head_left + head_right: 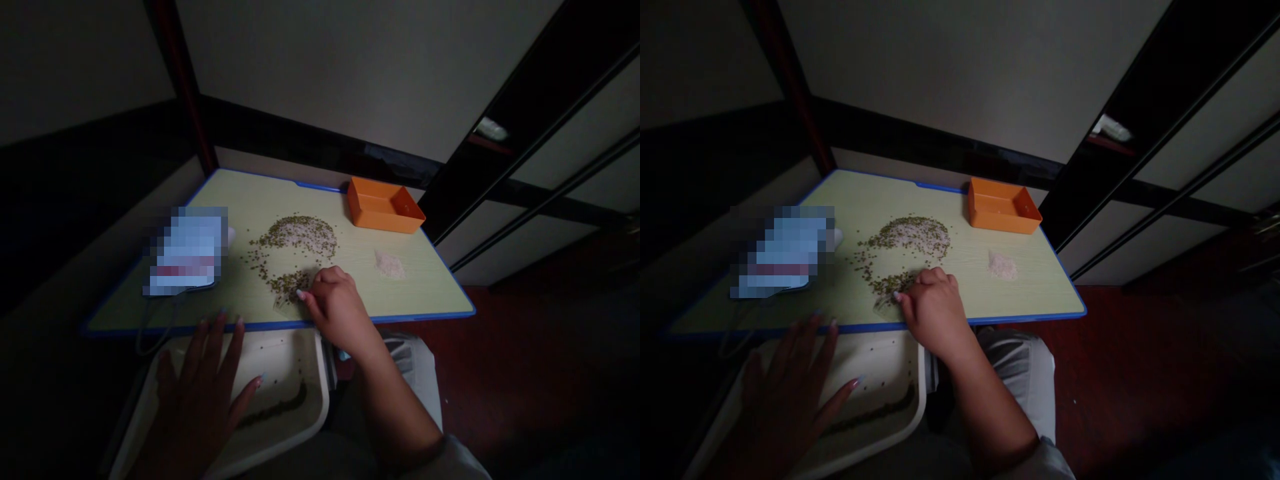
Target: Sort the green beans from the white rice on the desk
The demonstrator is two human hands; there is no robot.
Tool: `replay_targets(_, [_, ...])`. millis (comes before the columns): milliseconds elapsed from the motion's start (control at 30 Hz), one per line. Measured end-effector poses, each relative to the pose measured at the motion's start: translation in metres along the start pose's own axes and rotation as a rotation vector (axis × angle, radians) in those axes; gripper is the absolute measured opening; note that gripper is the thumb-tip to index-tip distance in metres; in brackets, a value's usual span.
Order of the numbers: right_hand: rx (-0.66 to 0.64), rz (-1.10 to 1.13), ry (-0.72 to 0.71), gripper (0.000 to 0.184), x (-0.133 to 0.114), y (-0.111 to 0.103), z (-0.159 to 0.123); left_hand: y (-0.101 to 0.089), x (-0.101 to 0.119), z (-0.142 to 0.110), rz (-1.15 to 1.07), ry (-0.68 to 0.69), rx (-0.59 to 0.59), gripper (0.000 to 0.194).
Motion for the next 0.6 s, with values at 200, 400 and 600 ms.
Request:
replay_targets(200, [0.028,-0.014,0.069,0.029,0.011,-0.001,0.0,0.003,-0.002,-0.001,-0.007,-0.005,-0.016,0.086])
replay_targets(400, [0.048,0.001,0.078,0.029,0.016,0.001,0.002,0.0,0.002,0.0,0.005,0.014,0.005,0.085])
replay_targets(600, [0.023,0.007,0.066,0.029,0.016,0.002,0.009,0.001,0.0,-0.001,-0.01,0.016,0.002,0.086])
Point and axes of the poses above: each hand's wrist, its own z-axis towards the middle knuckle, its own y-axis out of the palm, x = y × z, the point moved 5 cm from there along z, towards the middle knuckle
